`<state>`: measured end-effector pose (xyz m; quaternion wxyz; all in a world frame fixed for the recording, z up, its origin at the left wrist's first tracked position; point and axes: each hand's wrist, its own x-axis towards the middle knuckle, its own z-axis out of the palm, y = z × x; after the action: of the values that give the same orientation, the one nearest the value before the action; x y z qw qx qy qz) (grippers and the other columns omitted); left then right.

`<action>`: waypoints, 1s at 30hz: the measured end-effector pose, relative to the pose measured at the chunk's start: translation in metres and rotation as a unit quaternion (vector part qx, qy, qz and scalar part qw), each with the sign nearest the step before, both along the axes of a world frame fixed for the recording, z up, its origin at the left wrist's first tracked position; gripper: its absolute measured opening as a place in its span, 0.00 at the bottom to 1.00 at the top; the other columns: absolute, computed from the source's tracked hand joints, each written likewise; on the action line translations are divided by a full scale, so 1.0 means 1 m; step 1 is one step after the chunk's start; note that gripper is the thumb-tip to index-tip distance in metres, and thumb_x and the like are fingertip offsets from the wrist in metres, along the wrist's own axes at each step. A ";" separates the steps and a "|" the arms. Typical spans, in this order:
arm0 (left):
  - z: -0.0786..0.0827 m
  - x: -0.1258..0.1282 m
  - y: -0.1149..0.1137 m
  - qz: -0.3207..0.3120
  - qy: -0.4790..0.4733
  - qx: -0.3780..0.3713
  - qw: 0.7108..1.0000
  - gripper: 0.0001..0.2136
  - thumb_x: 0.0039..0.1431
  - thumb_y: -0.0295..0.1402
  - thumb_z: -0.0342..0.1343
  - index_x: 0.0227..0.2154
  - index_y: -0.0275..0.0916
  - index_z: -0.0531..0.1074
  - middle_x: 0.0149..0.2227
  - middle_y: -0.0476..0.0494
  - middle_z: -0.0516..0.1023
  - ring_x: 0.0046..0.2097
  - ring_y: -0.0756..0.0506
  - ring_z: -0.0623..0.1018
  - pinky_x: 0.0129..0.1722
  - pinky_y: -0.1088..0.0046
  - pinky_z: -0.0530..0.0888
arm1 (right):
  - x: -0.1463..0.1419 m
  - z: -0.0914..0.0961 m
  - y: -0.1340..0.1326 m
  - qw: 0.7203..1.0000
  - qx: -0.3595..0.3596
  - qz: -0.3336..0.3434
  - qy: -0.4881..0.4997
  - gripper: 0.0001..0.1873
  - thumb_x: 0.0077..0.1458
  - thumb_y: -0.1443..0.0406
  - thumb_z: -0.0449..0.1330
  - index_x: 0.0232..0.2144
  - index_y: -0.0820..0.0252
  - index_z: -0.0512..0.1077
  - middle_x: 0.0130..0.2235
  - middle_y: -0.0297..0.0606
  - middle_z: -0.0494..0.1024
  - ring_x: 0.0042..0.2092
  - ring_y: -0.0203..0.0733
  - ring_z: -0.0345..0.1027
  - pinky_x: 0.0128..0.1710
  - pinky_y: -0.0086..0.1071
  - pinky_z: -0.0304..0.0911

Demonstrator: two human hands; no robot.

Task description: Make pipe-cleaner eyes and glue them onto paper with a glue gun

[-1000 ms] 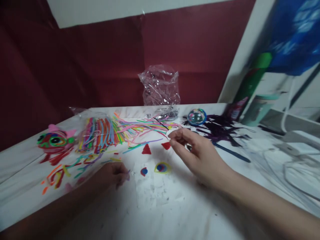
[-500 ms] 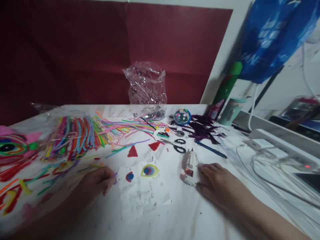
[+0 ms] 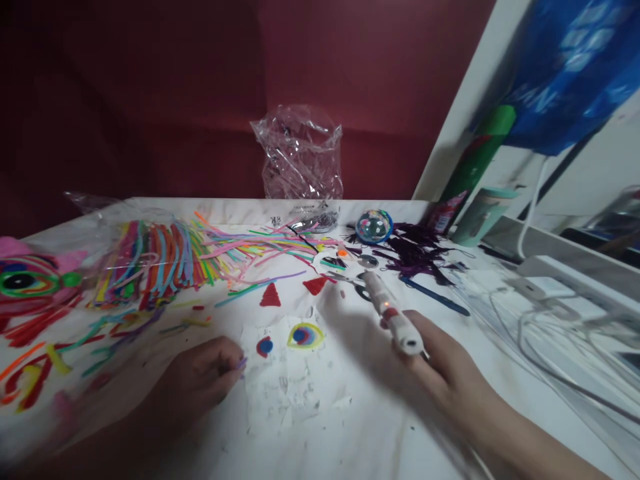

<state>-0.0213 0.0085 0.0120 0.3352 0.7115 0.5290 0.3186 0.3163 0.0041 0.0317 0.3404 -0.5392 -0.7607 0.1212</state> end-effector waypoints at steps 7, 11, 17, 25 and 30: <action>-0.006 -0.004 -0.002 -0.041 -0.003 0.062 0.997 0.03 0.49 0.27 0.48 0.23 0.40 0.63 0.28 0.48 0.73 0.32 0.49 0.73 0.33 0.75 0.68 | -0.076 0.031 0.010 0.954 -0.241 0.112 0.137 0.19 0.52 0.54 0.51 0.21 0.56 0.75 0.22 0.37 0.76 0.25 0.44 0.71 0.21 0.30 0.67; -0.011 -0.004 -0.002 -0.056 -0.002 0.077 0.995 0.03 0.50 0.26 0.49 0.24 0.40 0.63 0.30 0.46 0.73 0.34 0.48 0.74 0.35 0.74 0.69 | -0.087 0.025 0.010 0.946 -0.259 0.142 0.135 0.17 0.54 0.55 0.51 0.26 0.54 0.76 0.23 0.36 0.77 0.25 0.42 0.71 0.20 0.29 0.67; -0.014 -0.003 -0.004 -0.053 -0.019 0.066 0.996 0.04 0.53 0.27 0.49 0.25 0.40 0.65 0.32 0.46 0.73 0.37 0.47 0.73 0.38 0.70 0.69 | -0.084 0.016 0.010 0.942 -0.275 0.137 0.138 0.21 0.57 0.51 0.49 0.26 0.54 0.75 0.25 0.37 0.77 0.27 0.43 0.72 0.24 0.30 0.71; -0.017 -0.001 -0.001 -0.056 -0.003 0.096 0.994 0.05 0.51 0.24 0.49 0.24 0.40 0.64 0.33 0.47 0.75 0.39 0.46 0.73 0.41 0.66 0.67 | -0.081 0.005 0.013 0.925 -0.335 0.143 0.106 0.27 0.57 0.44 0.44 0.28 0.50 0.76 0.25 0.37 0.75 0.24 0.42 0.69 0.19 0.29 0.69; -0.016 -0.001 -0.002 -0.067 -0.006 0.099 0.993 0.06 0.51 0.23 0.49 0.25 0.40 0.65 0.33 0.47 0.75 0.39 0.46 0.73 0.41 0.66 0.66 | -0.073 -0.001 0.011 0.942 -0.300 0.131 0.077 0.26 0.58 0.45 0.44 0.28 0.49 0.76 0.25 0.36 0.76 0.27 0.43 0.72 0.23 0.29 0.71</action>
<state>-0.0219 0.0062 -0.0039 0.2868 0.7732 0.4438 0.3506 0.2432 0.0153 0.0303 0.2020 -0.5011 -0.7244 0.4283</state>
